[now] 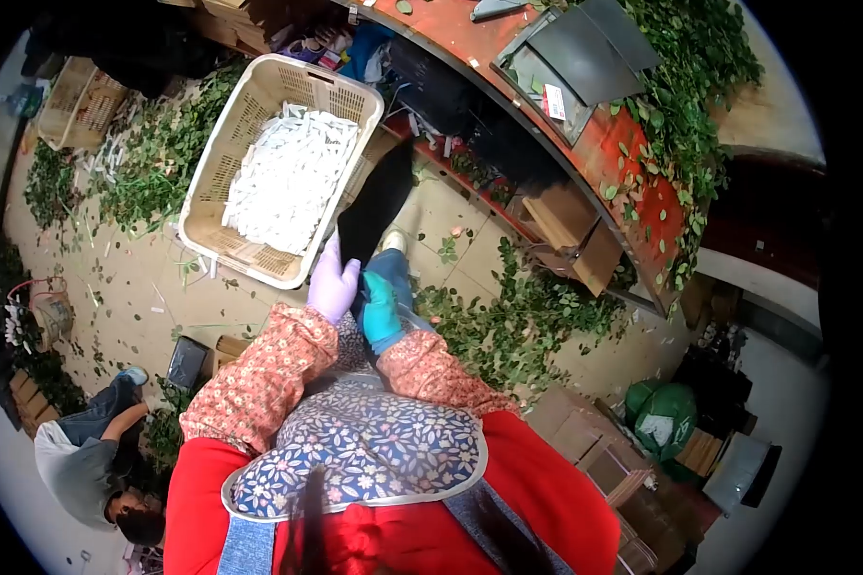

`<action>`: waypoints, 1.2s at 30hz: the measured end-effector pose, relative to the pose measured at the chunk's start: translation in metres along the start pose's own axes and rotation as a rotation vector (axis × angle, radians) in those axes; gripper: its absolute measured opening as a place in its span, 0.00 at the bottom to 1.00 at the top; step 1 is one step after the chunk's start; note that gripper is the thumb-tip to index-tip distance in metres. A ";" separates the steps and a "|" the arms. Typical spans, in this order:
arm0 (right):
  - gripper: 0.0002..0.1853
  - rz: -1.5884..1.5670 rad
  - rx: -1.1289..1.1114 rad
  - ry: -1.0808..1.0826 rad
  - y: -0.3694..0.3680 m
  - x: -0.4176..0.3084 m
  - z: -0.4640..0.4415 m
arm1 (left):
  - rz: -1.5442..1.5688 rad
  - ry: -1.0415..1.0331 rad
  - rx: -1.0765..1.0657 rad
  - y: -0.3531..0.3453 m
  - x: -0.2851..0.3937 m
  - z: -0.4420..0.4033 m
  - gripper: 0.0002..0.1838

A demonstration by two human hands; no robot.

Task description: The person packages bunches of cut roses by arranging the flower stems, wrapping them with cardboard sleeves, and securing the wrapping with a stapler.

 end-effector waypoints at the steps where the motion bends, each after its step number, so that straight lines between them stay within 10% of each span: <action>1: 0.06 0.037 -0.012 0.041 -0.002 -0.004 -0.002 | -0.114 -0.072 0.064 0.004 0.023 0.010 0.33; 4: 0.09 0.014 -0.086 0.102 -0.010 -0.022 -0.006 | -0.582 0.060 -0.095 -0.003 0.059 0.024 0.38; 8: 0.15 -0.155 -0.014 -0.229 -0.027 -0.075 -0.016 | -1.182 -0.588 0.102 0.001 0.111 0.057 0.32; 10: 0.16 -0.270 -0.017 -0.229 -0.021 -0.085 -0.013 | -1.017 -0.767 -0.306 -0.002 0.131 0.096 0.29; 18: 0.20 -0.560 0.453 0.255 0.114 -0.247 0.006 | -0.838 -1.012 -0.639 0.026 0.231 0.190 0.41; 19: 0.21 -0.488 0.486 0.381 0.131 -0.277 0.003 | -0.608 -0.908 -0.760 0.019 0.245 0.187 0.34; 21: 0.31 1.026 0.432 1.026 0.145 -0.374 -0.009 | -0.420 -0.902 -0.749 0.005 0.254 0.167 0.35; 23: 0.28 1.265 0.398 1.194 0.110 -0.467 -0.038 | -0.242 -0.585 -0.807 -0.021 0.255 0.128 0.30; 27: 0.24 1.417 0.230 1.334 0.111 -0.533 -0.151 | -0.441 -1.161 -0.266 -0.073 0.327 0.077 0.18; 31: 0.22 1.639 0.006 1.328 0.130 -0.538 -0.311 | -0.188 -0.665 -0.406 -0.127 0.380 -0.030 0.21; 36: 0.19 1.593 -0.541 1.102 0.176 -0.472 -0.457 | 0.546 0.165 -1.152 -0.218 0.378 -0.070 0.39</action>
Point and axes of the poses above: each hand's wrist, its own z-axis away from the middle knuckle, its own y-axis out of the back of the hand, x = y × z, the point moved 9 cm from there along -z, towards the middle knuckle, and after that the axes turned 15 degrees about y, right-handed, at the moved point
